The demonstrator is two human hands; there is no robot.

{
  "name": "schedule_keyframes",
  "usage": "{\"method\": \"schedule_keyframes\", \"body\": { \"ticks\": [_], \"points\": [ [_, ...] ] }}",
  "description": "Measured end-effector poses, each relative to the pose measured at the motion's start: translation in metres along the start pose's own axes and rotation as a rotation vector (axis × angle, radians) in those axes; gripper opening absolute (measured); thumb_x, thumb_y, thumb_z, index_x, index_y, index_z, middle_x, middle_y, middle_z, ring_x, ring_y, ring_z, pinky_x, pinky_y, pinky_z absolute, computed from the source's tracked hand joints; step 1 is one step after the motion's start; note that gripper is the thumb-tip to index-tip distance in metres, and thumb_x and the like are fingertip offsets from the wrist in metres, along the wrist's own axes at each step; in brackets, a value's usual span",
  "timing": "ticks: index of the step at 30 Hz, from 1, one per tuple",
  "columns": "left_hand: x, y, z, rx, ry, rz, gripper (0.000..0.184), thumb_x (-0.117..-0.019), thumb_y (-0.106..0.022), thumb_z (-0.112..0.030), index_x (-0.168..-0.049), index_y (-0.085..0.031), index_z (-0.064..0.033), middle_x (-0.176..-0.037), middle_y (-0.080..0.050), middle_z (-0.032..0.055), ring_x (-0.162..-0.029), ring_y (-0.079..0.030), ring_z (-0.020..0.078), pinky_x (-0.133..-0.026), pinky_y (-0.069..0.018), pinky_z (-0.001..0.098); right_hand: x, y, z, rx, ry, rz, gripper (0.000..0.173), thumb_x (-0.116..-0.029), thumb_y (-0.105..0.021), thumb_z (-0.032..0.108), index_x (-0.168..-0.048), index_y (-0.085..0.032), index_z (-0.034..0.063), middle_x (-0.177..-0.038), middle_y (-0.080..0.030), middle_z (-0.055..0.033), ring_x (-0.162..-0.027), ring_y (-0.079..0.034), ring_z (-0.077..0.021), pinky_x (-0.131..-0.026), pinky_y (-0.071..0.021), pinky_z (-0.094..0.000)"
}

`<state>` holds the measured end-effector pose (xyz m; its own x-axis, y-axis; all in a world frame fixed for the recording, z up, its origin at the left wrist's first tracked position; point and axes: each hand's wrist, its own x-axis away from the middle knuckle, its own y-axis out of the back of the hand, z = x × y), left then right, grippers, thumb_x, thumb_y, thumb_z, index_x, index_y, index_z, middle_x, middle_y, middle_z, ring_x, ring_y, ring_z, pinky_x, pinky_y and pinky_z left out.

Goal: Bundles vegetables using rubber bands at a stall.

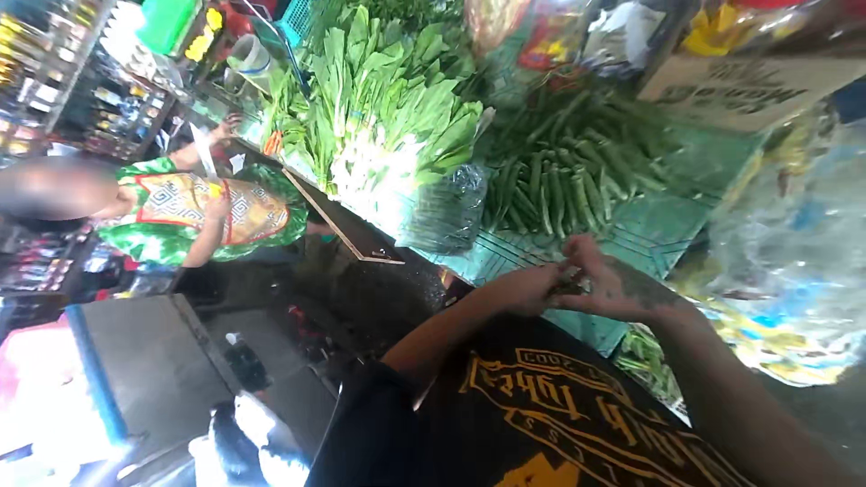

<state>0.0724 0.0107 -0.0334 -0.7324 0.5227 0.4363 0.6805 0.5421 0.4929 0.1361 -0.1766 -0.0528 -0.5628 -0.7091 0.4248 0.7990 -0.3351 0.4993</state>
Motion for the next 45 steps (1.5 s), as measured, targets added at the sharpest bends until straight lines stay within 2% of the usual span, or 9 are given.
{"method": "schedule_keyframes", "body": {
  "ticks": [8, 12, 15, 18, 23, 31, 34, 40, 45],
  "points": [
    [0.005, -0.012, 0.019, 0.231, -0.018, -0.148, 0.044, -0.0976, -0.067, -0.011, -0.134, -0.054, 0.0098, -0.119, -0.067, 0.0254, -0.111, -0.067, 0.0332, -0.101, -0.0521, 0.0483, 0.011, -0.027, -0.017, -0.162, 0.024, -0.141, 0.093, -0.0658, -0.086, 0.052, -0.131, -0.048, -0.0034, -0.104, -0.066, -0.0214, -0.090, -0.068, -0.0317, -0.079, -0.0573, -0.0545],
    [0.011, -0.013, 0.018, 0.649, 0.139, -0.312, 0.046, -0.0998, -0.067, -0.020, -0.134, -0.055, 0.0066, -0.118, -0.068, 0.0221, -0.106, -0.069, 0.0282, -0.099, -0.0549, 0.0469, 0.031, -0.026, -0.032, -0.675, 0.162, -0.245, 0.049, -0.0743, -0.086, 0.028, -0.108, -0.054, 0.0122, -0.079, -0.069, -0.0008, -0.065, -0.070, -0.0149, -0.060, -0.0628, -0.0347],
    [0.005, -0.018, 0.020, 1.150, 0.059, -0.386, 0.043, -0.0996, -0.064, -0.017, -0.136, -0.051, 0.0017, -0.113, -0.070, 0.0146, -0.098, -0.071, 0.0228, -0.090, -0.0592, 0.0431, 0.033, -0.035, -0.041, -1.296, 0.492, -0.194, 0.021, -0.0900, -0.076, 0.041, -0.110, -0.071, 0.0355, -0.095, -0.077, 0.0053, -0.095, -0.075, -0.0171, -0.095, -0.0604, -0.0464],
    [-0.006, -0.024, 0.012, 1.382, -0.137, -0.424, 0.042, -0.0962, -0.064, -0.013, -0.133, -0.047, -0.0020, -0.106, -0.070, 0.0130, -0.092, -0.071, 0.0239, -0.084, -0.0602, 0.0429, 0.026, -0.054, -0.022, -1.528, 0.444, -0.446, 0.034, -0.0920, -0.068, 0.056, -0.122, -0.065, 0.0388, -0.121, -0.073, 0.0011, -0.109, -0.071, -0.0220, -0.094, -0.0595, -0.0447],
    [-0.015, -0.009, -0.003, 0.646, -0.265, -0.502, 0.047, -0.0901, -0.074, -0.010, -0.129, -0.053, 0.0070, -0.113, -0.068, 0.0164, -0.102, -0.069, 0.0194, -0.092, -0.0589, 0.0388, 0.021, -0.044, -0.012, -1.388, 0.425, -0.531, 0.075, -0.0796, -0.081, 0.056, -0.140, -0.048, 0.0264, -0.138, -0.064, -0.0079, -0.121, -0.065, -0.0269, -0.099, -0.0562, -0.0465],
    [0.000, 0.013, -0.035, 0.043, -0.049, -0.553, 0.049, -0.0865, -0.080, -0.031, -0.126, -0.067, -0.0056, -0.106, -0.075, 0.0104, -0.097, -0.073, 0.0228, -0.090, -0.0595, 0.0478, 0.037, -0.004, 0.010, -0.983, 0.321, -0.606, 0.062, -0.0775, -0.078, 0.006, -0.132, -0.048, 0.0105, -0.114, -0.069, -0.0071, -0.103, -0.069, -0.0217, -0.089, -0.0602, -0.0431],
    [-0.004, 0.010, -0.035, 0.040, -0.010, -0.563, 0.071, -0.0798, -0.088, -0.032, -0.137, -0.054, -0.0072, -0.103, -0.076, 0.0089, -0.092, -0.074, 0.0231, -0.084, -0.0621, 0.0499, 0.042, -0.001, -0.002, -0.985, 0.370, -0.676, 0.060, -0.0744, -0.071, 0.013, -0.130, -0.050, 0.0201, -0.117, -0.065, -0.0002, -0.104, -0.065, -0.0165, -0.088, -0.0578, -0.0391],
    [-0.004, 0.005, -0.023, 0.228, -0.097, -0.475, 0.067, -0.0770, -0.090, -0.031, -0.128, -0.055, -0.0057, -0.099, -0.074, 0.0058, -0.086, -0.073, 0.0145, -0.079, -0.0638, 0.0387, 0.066, 0.008, 0.000, -0.608, 0.305, -0.532, 0.035, -0.0949, -0.069, 0.015, -0.129, -0.066, 0.0075, -0.123, -0.068, -0.0077, -0.103, -0.069, -0.0182, -0.087, -0.0618, -0.0389],
    [-0.011, -0.002, -0.019, 0.387, -0.172, -0.382, 0.044, -0.0868, -0.082, -0.029, -0.120, -0.063, -0.0067, -0.097, -0.074, 0.0030, -0.084, -0.072, 0.0124, -0.075, -0.0633, 0.0351, 0.072, 0.005, 0.003, -0.621, 0.286, -0.730, 0.088, -0.1007, -0.031, 0.071, -0.158, -0.033, 0.0039, -0.158, -0.046, -0.0107, -0.141, -0.048, -0.0192, -0.115, -0.0447, -0.0441]
  ]
}}
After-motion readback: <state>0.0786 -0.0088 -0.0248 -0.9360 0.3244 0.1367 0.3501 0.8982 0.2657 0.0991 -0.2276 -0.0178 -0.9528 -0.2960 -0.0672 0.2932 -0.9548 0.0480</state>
